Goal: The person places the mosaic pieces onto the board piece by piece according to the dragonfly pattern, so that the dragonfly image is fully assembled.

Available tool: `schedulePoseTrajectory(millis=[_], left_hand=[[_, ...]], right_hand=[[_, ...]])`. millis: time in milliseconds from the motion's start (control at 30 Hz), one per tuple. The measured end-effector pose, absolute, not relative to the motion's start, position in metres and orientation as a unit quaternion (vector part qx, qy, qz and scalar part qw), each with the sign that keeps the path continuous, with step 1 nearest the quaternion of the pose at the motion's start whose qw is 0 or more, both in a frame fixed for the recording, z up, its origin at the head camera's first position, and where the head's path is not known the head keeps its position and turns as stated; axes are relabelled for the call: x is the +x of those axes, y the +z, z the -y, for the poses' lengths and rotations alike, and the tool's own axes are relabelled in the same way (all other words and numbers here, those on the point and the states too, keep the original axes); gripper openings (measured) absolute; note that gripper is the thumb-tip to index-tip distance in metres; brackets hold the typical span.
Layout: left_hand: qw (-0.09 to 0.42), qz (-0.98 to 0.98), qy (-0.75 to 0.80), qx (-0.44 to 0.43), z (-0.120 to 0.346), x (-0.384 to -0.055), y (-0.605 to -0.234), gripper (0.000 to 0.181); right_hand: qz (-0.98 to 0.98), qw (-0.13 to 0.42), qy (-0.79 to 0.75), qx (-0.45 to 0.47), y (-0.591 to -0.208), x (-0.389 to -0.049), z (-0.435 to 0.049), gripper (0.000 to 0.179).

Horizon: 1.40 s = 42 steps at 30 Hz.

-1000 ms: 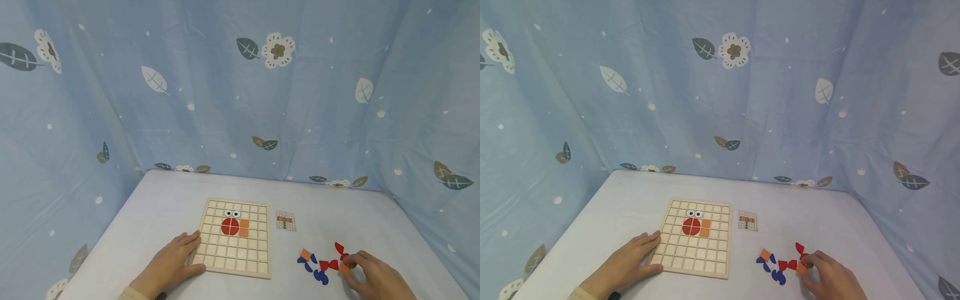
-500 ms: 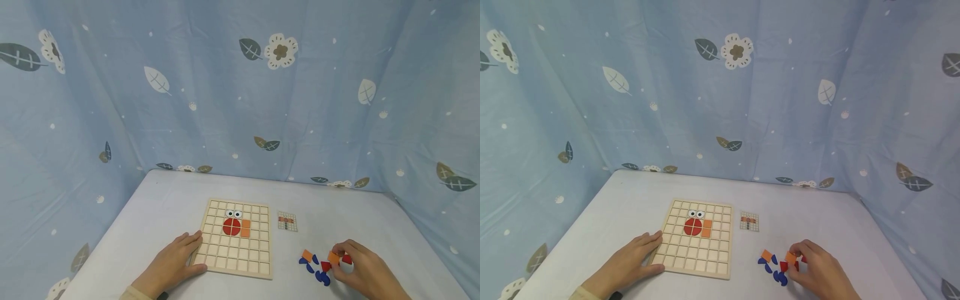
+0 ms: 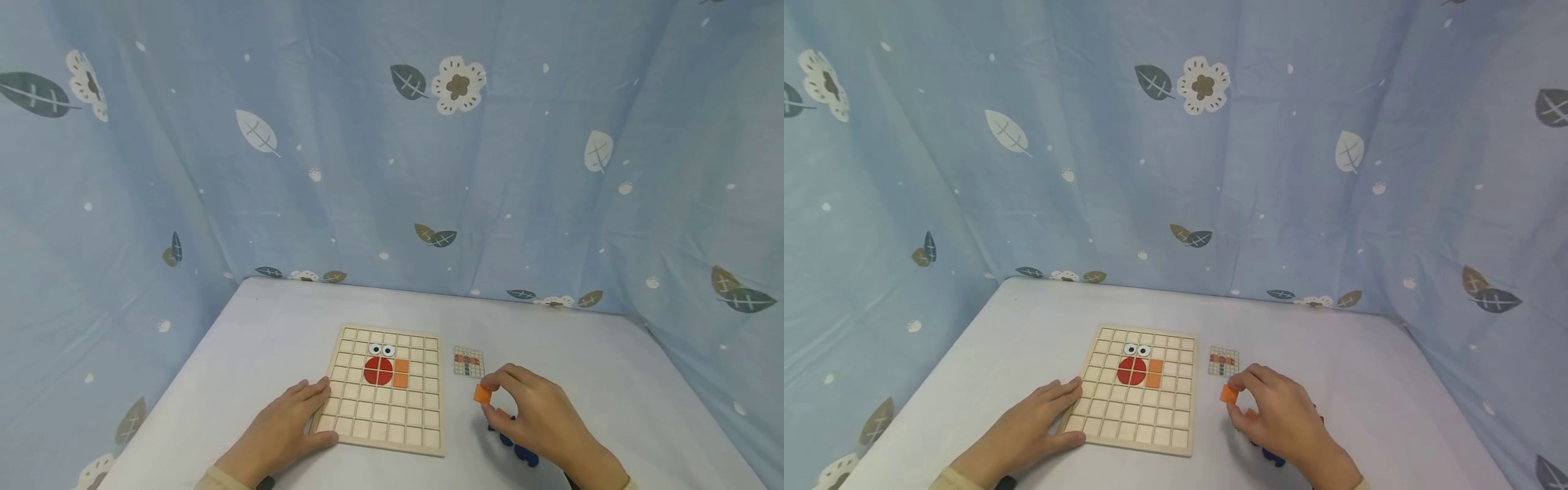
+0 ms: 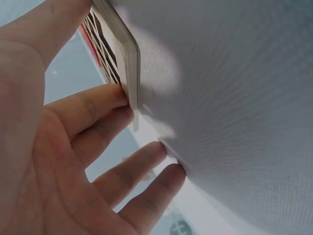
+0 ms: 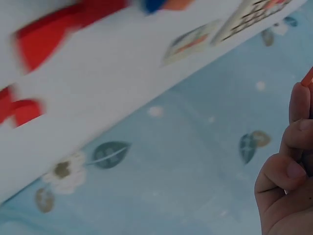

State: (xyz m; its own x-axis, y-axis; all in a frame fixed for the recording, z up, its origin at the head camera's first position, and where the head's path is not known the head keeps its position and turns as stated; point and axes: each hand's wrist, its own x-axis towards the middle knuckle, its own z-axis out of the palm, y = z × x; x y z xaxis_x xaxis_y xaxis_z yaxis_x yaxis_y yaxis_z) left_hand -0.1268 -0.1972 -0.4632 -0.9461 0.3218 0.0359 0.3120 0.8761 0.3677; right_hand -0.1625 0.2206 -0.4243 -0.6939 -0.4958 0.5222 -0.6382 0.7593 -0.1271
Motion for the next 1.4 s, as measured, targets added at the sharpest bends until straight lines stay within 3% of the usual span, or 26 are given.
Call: schedulePoseTrajectory(millis=[200, 733, 1200, 1400], left_hand=[[0.013, -0.967, 0.195, 0.163, 0.197, -0.126, -0.464, 0.086], [0.019, -0.969, 0.193, 0.154, 0.197, -0.127, -0.465, 0.086], [0.018, -0.967, 0.192, 0.17, 0.197, -0.128, -0.463, 0.085], [0.019, -0.967, 0.193, 0.167, 0.198, -0.127, -0.463, 0.085]], right_hand=[[0.877, 0.259, 0.167, 0.37, -0.418, -0.173, -0.189, 0.026], [0.838, 0.269, 0.235, 0.412, -0.409, -0.194, -0.124, 0.023], [0.85, 0.242, 0.231, 0.406, -0.425, -0.217, -0.087, 0.018], [0.867, 0.187, 0.212, 0.41, -0.427, -0.226, -0.067, 0.018]])
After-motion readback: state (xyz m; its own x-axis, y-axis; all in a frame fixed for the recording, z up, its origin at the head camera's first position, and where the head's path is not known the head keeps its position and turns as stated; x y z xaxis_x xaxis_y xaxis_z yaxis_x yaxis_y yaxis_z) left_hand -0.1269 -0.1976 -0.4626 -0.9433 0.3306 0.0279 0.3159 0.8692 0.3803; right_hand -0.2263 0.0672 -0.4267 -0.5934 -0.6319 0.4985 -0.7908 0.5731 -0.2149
